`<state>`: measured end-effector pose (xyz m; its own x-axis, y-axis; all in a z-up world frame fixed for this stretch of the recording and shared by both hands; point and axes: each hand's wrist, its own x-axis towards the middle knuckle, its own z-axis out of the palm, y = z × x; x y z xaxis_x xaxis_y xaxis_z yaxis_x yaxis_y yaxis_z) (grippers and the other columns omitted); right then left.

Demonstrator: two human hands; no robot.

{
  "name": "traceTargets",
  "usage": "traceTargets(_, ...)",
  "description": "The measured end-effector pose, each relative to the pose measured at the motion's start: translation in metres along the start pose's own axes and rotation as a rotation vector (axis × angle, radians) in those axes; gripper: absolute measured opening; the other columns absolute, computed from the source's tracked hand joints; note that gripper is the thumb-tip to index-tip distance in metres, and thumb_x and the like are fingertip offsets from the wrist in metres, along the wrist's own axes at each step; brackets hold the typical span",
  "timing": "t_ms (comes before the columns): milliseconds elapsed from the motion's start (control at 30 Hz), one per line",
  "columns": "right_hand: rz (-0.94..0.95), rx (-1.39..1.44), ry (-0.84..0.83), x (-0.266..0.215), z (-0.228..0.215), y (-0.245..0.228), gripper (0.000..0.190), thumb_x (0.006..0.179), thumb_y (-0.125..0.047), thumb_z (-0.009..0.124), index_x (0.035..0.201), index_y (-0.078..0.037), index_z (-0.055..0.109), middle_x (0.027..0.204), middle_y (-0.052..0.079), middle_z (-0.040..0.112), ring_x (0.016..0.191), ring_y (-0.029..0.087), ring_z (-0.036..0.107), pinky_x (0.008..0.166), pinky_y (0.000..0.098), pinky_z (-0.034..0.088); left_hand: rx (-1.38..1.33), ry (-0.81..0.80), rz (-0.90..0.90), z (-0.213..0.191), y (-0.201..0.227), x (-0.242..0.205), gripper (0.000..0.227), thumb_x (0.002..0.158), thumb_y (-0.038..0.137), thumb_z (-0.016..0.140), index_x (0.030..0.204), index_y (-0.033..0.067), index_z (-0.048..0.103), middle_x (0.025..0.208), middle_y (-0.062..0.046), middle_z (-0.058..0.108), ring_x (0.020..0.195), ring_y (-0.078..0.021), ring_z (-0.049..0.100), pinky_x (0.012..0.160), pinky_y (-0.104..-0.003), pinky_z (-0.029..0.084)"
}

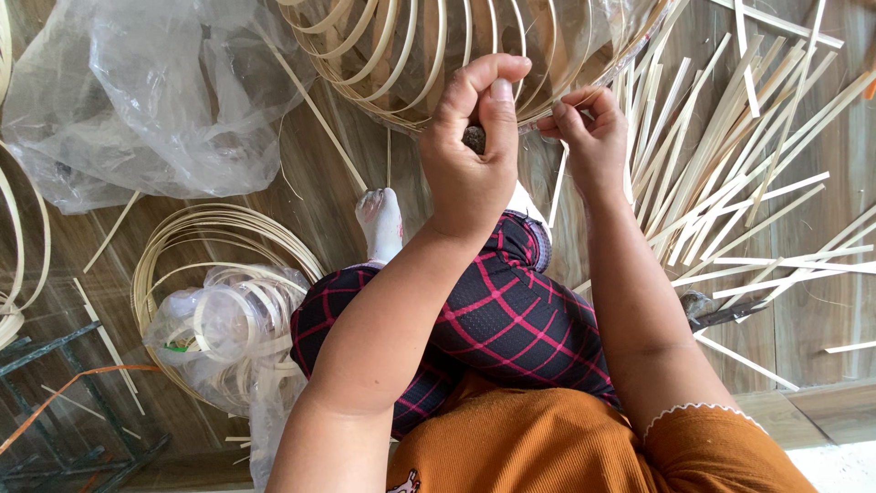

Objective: The person constructs a curved bamboo structure by hand, applying glue from a bottle to the central hub and inserting thin bamboo strips between existing slats, occasionally using a small tool to push the strips into place.

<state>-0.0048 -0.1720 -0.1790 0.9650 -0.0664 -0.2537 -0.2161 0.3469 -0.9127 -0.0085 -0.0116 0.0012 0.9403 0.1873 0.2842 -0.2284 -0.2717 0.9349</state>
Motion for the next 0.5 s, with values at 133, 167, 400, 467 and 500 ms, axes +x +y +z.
traceTargets(133,-0.019,-0.098,0.004,-0.001,0.001,0.001,0.008,0.107,-0.002,0.066,0.111,0.0,0.059,0.096,0.006,0.069,0.088,0.016,0.074,0.082,0.0301,0.065,0.021,0.004,-0.033,0.0,0.001,-0.002,0.012,0.112,0.005,0.058,0.117,0.0092,0.068,0.106,-0.002,0.076,0.086,-0.0073,0.072,0.077,-0.021,0.058)
traceTargets(167,-0.03,-0.109,-0.003,-0.001,0.001,0.002,0.008,0.107,-0.002,0.066,0.11,0.0,0.059,0.096,0.006,0.07,0.089,0.016,0.074,0.082,0.03,0.065,0.02,-0.002,-0.054,0.0,0.001,-0.002,0.014,0.111,0.004,0.058,0.118,0.0093,0.069,0.105,-0.002,0.077,0.081,-0.0073,0.07,0.074,-0.02,0.057)
traceTargets(400,-0.05,-0.134,0.007,0.003,-0.011,0.022,0.006,0.106,-0.001,0.064,0.11,-0.001,0.06,0.098,0.005,0.07,0.09,0.013,0.073,0.084,0.0284,0.064,-0.02,-0.139,0.042,-0.001,-0.003,-0.001,0.012,0.115,0.012,0.057,0.12,0.0143,0.067,0.107,0.002,0.076,0.09,-0.007,0.076,0.08,-0.022,0.064)
traceTargets(467,-0.073,-0.153,0.012,0.01,-0.016,0.025,0.009,0.105,-0.003,0.064,0.113,-0.001,0.062,0.103,0.005,0.071,0.093,0.011,0.07,0.085,0.0263,0.062,-0.071,-0.357,0.073,-0.001,-0.003,0.001,0.013,0.115,0.015,0.058,0.124,0.0175,0.067,0.106,0.002,0.078,0.093,-0.0072,0.079,0.083,-0.023,0.067)
traceTargets(500,-0.142,-0.244,-0.011,0.012,-0.017,0.025,0.009,0.104,-0.002,0.064,0.113,0.0,0.063,0.105,0.006,0.07,0.096,0.012,0.068,0.086,0.0266,0.06,-0.102,-0.492,0.086,-0.002,-0.003,0.002,0.014,0.115,0.017,0.058,0.126,0.0191,0.066,0.106,0.003,0.078,0.094,-0.0074,0.08,0.086,-0.023,0.068)
